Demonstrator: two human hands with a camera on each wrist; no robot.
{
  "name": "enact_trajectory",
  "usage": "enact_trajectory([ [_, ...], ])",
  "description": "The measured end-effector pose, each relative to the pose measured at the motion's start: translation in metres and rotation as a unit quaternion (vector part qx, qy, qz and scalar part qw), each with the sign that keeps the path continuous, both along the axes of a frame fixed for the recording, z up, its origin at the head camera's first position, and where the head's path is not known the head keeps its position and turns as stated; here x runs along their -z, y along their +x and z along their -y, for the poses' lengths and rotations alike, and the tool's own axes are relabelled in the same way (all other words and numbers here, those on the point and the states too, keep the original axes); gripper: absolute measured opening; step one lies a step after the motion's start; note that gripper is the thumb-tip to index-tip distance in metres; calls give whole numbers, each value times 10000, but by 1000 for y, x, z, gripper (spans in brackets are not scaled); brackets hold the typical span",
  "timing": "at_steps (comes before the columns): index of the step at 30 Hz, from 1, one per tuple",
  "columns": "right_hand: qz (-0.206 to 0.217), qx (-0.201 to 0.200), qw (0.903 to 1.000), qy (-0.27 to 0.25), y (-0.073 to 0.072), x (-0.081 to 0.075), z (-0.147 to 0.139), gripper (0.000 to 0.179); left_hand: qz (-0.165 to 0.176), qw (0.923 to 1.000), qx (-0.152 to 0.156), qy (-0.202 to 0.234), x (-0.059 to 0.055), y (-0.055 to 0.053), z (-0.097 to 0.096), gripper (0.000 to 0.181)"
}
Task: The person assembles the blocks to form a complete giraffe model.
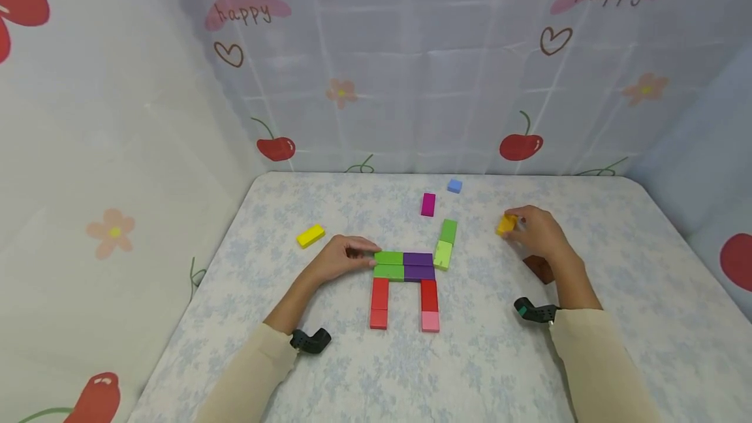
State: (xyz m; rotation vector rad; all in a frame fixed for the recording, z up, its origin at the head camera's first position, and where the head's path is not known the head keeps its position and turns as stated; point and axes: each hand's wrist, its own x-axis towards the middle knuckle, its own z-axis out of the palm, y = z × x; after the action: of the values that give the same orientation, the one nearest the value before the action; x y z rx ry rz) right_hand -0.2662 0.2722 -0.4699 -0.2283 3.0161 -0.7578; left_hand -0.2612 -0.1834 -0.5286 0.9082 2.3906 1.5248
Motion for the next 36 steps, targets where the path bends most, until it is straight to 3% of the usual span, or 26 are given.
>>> enact_trajectory([
  [6,110,115,9999,58,0,-1,-1,55,1,10000,30,27,-2,0,0,29],
  [14,-515,128,9973,-510,2,-5,3,47,-59,9997,122,194,-31,15,-7,29],
  [23,-480,42,9933,-1054,-7,-2,29,44,-10,9999,88,113,-29,16,-5,28],
  [36,-258,33,9947,-998,-37,8,65,46,-24,9999,97,112,-31,17,-4,28],
])
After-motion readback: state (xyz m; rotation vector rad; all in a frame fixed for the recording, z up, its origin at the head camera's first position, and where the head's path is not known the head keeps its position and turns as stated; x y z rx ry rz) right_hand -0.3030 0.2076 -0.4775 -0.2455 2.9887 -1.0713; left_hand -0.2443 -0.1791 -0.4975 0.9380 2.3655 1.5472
